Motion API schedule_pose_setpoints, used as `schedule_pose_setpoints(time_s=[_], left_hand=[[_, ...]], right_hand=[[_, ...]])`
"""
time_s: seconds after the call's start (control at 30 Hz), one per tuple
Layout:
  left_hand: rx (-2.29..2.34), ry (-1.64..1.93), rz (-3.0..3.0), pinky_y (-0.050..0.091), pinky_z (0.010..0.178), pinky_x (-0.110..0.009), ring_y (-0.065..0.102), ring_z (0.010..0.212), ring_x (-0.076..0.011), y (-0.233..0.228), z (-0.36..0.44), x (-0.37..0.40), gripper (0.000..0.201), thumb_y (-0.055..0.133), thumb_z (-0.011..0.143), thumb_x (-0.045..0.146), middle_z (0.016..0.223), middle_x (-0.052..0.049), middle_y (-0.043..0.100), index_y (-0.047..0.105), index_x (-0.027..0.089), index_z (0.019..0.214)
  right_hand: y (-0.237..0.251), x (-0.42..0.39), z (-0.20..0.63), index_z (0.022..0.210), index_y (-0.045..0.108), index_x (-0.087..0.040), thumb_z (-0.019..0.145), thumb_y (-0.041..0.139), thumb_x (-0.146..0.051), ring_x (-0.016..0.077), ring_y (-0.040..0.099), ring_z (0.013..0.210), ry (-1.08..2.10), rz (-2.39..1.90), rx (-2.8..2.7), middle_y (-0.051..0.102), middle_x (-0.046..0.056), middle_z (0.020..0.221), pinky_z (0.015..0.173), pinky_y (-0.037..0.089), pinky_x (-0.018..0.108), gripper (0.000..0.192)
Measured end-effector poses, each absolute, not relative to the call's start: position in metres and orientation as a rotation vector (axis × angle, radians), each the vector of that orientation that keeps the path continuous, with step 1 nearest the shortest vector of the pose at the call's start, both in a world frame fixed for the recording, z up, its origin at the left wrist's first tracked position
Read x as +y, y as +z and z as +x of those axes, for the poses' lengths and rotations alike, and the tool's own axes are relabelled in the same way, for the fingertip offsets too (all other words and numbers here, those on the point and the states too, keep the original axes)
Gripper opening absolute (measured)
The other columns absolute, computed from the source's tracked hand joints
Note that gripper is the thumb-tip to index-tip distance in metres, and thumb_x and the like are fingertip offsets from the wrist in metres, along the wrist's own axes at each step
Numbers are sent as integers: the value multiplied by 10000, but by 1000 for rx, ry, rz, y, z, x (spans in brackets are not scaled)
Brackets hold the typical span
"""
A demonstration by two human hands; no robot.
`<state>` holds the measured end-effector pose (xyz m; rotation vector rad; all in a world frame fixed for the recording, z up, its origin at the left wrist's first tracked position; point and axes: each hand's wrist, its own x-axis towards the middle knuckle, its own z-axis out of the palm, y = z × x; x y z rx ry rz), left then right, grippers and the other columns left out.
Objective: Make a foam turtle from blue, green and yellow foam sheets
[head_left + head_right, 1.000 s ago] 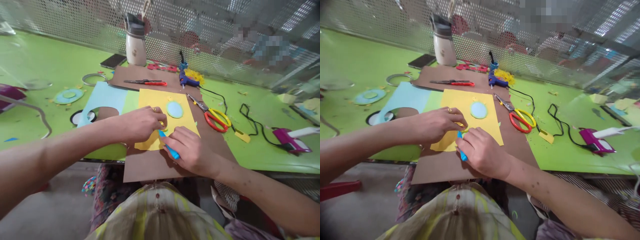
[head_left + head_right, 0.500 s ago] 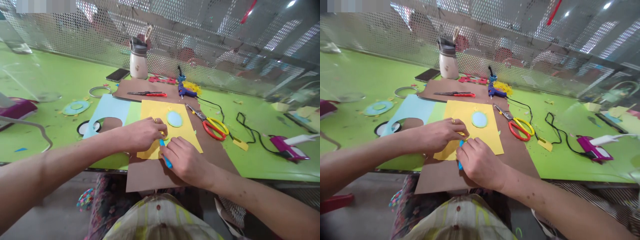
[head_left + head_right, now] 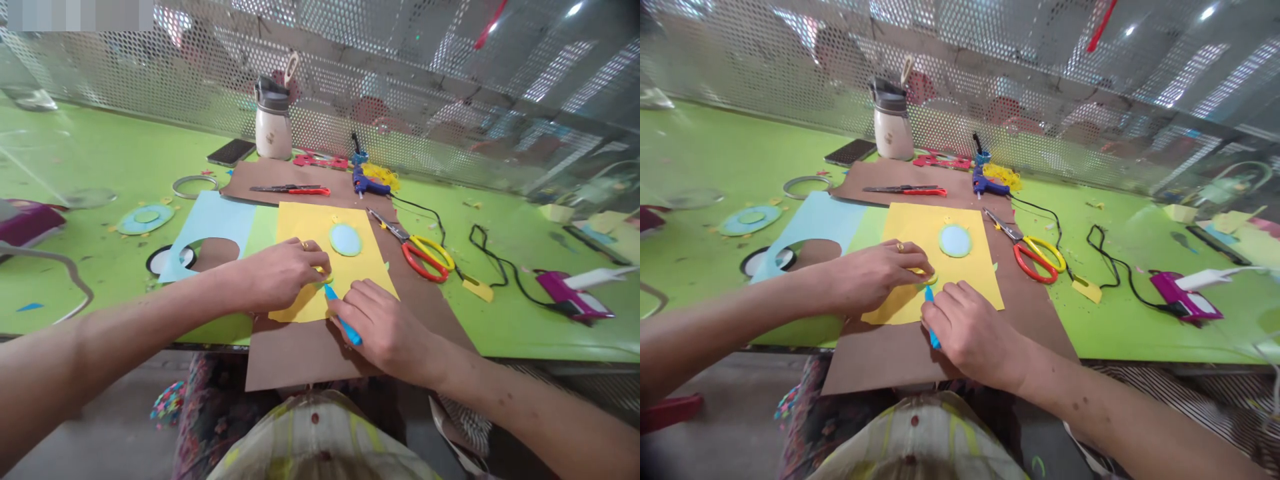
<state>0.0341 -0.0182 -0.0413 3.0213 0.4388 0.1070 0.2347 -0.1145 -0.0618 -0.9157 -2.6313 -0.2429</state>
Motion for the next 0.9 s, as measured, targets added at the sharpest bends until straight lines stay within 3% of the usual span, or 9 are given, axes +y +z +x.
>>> schedule_pose_setpoints(time_s=[0.67,0.9], left_hand=[[438,141,3011,401,917,-355,530,1046,-240,-44,34,-17,415,435,772,-8,1100,-94,629,663,160,1076],[428,119,3000,408,913,-361,536,1021,-245,-45,34,-16,384,458,772,6,1103,-98,624,664,154,1060]], right_hand=[[-56,-110,231,796,604,-111,939,397,-121,214,430,707,-205,-870,-2659,561,91,735,640,350,351,252],[-58,-105,229,871,626,-83,954,356,-123,220,425,720,-221,-829,-2665,553,99,741,643,358,352,285]])
